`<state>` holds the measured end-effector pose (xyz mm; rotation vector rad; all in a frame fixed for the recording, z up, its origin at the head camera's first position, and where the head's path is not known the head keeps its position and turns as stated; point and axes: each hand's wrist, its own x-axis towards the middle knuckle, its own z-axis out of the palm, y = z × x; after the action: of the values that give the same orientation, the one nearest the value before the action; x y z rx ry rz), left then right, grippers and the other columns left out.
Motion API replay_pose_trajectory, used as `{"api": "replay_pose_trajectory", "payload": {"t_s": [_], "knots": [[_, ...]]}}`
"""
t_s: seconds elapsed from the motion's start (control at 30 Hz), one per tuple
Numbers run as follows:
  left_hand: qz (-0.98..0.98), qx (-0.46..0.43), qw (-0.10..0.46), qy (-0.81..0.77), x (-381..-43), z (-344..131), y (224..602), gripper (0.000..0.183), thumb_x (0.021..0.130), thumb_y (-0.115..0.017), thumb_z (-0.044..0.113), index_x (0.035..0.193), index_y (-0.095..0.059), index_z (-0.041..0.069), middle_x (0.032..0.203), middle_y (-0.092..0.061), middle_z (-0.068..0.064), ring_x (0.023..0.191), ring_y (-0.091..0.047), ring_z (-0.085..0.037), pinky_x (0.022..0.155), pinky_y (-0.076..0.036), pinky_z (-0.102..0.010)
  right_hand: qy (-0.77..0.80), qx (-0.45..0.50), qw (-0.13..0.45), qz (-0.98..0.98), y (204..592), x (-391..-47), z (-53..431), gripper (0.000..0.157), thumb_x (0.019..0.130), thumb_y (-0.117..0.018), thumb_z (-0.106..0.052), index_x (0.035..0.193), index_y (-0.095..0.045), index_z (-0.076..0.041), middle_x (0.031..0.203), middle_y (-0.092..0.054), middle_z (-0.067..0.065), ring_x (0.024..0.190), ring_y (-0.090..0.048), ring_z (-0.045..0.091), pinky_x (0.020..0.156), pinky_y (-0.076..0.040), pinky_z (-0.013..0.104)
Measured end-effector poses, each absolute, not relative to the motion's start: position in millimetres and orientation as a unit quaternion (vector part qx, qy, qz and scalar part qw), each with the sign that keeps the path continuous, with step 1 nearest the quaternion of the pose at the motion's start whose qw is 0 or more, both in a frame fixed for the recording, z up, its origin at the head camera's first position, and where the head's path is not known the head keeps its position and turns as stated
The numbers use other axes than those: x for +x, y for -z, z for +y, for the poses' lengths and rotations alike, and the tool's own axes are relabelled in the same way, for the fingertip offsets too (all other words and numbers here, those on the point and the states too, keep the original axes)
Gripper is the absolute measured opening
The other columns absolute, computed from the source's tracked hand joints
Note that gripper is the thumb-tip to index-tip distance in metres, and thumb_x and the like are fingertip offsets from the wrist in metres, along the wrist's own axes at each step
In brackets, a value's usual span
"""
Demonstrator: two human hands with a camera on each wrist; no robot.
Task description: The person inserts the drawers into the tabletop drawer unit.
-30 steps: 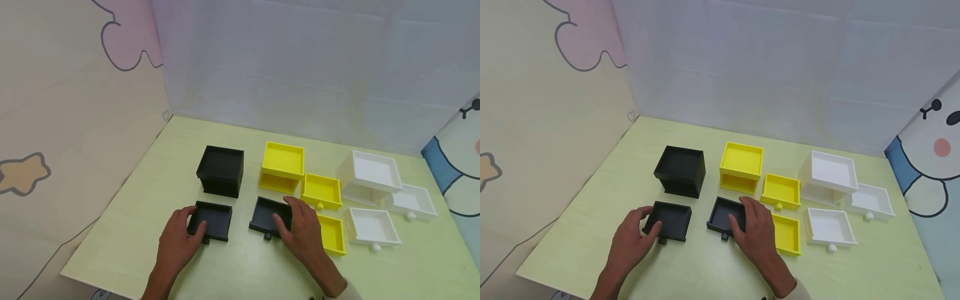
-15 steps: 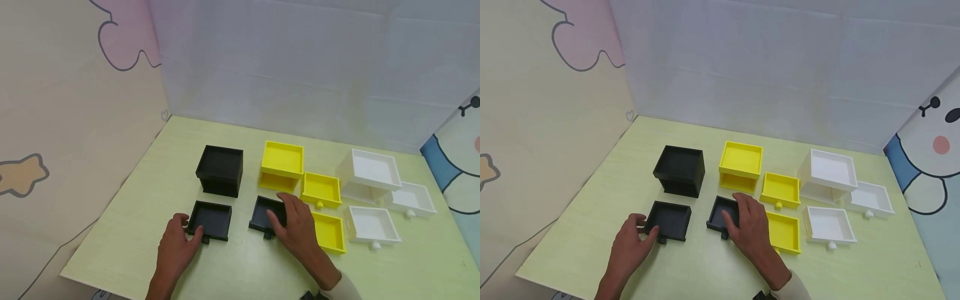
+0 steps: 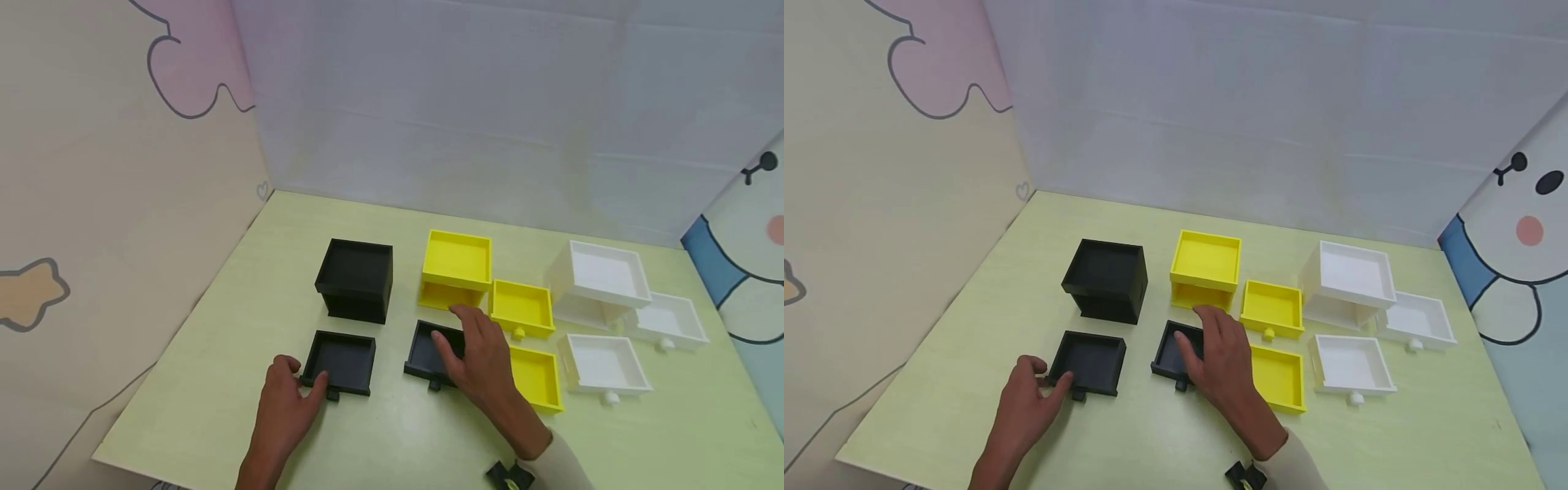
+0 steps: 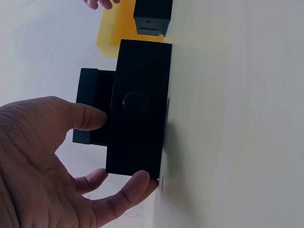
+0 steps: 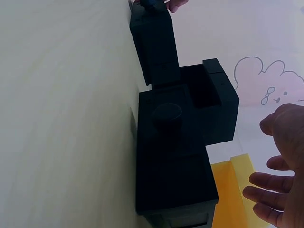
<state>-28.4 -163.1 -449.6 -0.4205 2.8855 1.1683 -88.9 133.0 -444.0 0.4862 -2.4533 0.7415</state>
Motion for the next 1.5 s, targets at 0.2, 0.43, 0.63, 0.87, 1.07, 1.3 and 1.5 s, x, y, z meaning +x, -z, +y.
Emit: {"api": "replay_pose_trajectory", "payload": {"t_s": [0.2,0.43,0.63,0.87,1.07,1.3,1.5], "knots": [[0.913,-0.147,0.004,-0.38,-26.6,-163.5,449.6,0.046,0.091,-0.07,0.026,0.113,-0.043,-0.004,0.108,-0.05,-0.022,0.092,-0.064,-0.029,0.072,-0.045,-0.038,-0.284,0.18,0.262,-0.905,438.4,-94.2,126.6,0.051,0.085,-0.077,-0.03,0.122,-0.058,0.0,0.112,-0.064,0.015,0.093,-0.062,0.032,0.081,-0.05,0.047],[0.911,-0.155,0.006,-0.383,-25.2,-163.9,450.0,0.044,0.092,-0.068,0.025,0.112,-0.043,-0.005,0.106,-0.049,-0.022,0.082,-0.064,-0.024,0.068,-0.045,-0.037,-0.296,0.155,0.211,-0.918,432.1,-96.0,114.9,0.051,0.089,-0.074,-0.032,0.127,-0.056,-0.004,0.119,-0.064,0.013,0.098,-0.061,0.031,0.086,-0.049,0.048],[0.905,-0.163,0.01,-0.394,-26.6,-164.3,451.4,0.047,0.096,-0.065,0.032,0.113,-0.04,-0.004,0.096,-0.052,-0.015,0.067,-0.058,-0.015,0.066,-0.043,-0.035,-0.299,0.147,0.21,-0.919,432.3,-98.9,107.4,0.049,0.089,-0.073,-0.032,0.126,-0.057,-0.004,0.118,-0.064,0.013,0.095,-0.062,0.031,0.084,-0.05,0.047],[0.906,-0.193,0.03,-0.376,-24.6,-170.5,453.8,0.037,0.096,-0.062,0.034,0.104,-0.047,0.001,0.079,-0.065,-0.004,0.067,-0.058,-0.014,0.061,-0.043,-0.033,-0.313,0.141,0.209,-0.916,432.5,-103.4,91.1,0.054,0.089,-0.072,-0.034,0.13,-0.056,-0.002,0.12,-0.064,0.013,0.102,-0.062,0.031,0.088,-0.048,0.048],[0.892,-0.2,0.079,-0.397,-21.2,-175.1,455.0,0.02,0.092,-0.057,0.019,0.088,-0.066,0.001,0.069,-0.066,0.002,0.061,-0.061,-0.013,0.06,-0.045,-0.032,-0.338,0.096,0.174,-0.92,427.2,-102.8,73.6,0.062,0.092,-0.068,-0.038,0.139,-0.052,-0.001,0.13,-0.061,0.015,0.114,-0.058,0.033,0.095,-0.045,0.051],[0.841,-0.229,0.141,-0.469,-14.6,-178.4,459.9,0.023,0.091,-0.053,0.012,0.09,-0.069,-0.004,0.068,-0.068,-0.003,0.06,-0.067,-0.017,0.06,-0.054,-0.031,-0.389,0.066,0.134,-0.909,425.9,-103.2,63.5,0.063,0.095,-0.065,-0.037,0.146,-0.046,-0.007,0.132,-0.059,0.012,0.111,-0.06,0.031,0.094,-0.047,0.051],[0.806,-0.228,0.165,-0.521,-11.3,-171.0,462.7,0.029,0.093,-0.062,0.021,0.095,-0.068,-0.007,0.07,-0.07,-0.006,0.06,-0.07,-0.02,0.058,-0.057,-0.033,-0.433,0.051,0.097,-0.894,425.2,-107.9,56.6,0.061,0.095,-0.065,-0.036,0.148,-0.045,-0.014,0.135,-0.058,0.009,0.111,-0.063,0.032,0.091,-0.048,0.051]]}}
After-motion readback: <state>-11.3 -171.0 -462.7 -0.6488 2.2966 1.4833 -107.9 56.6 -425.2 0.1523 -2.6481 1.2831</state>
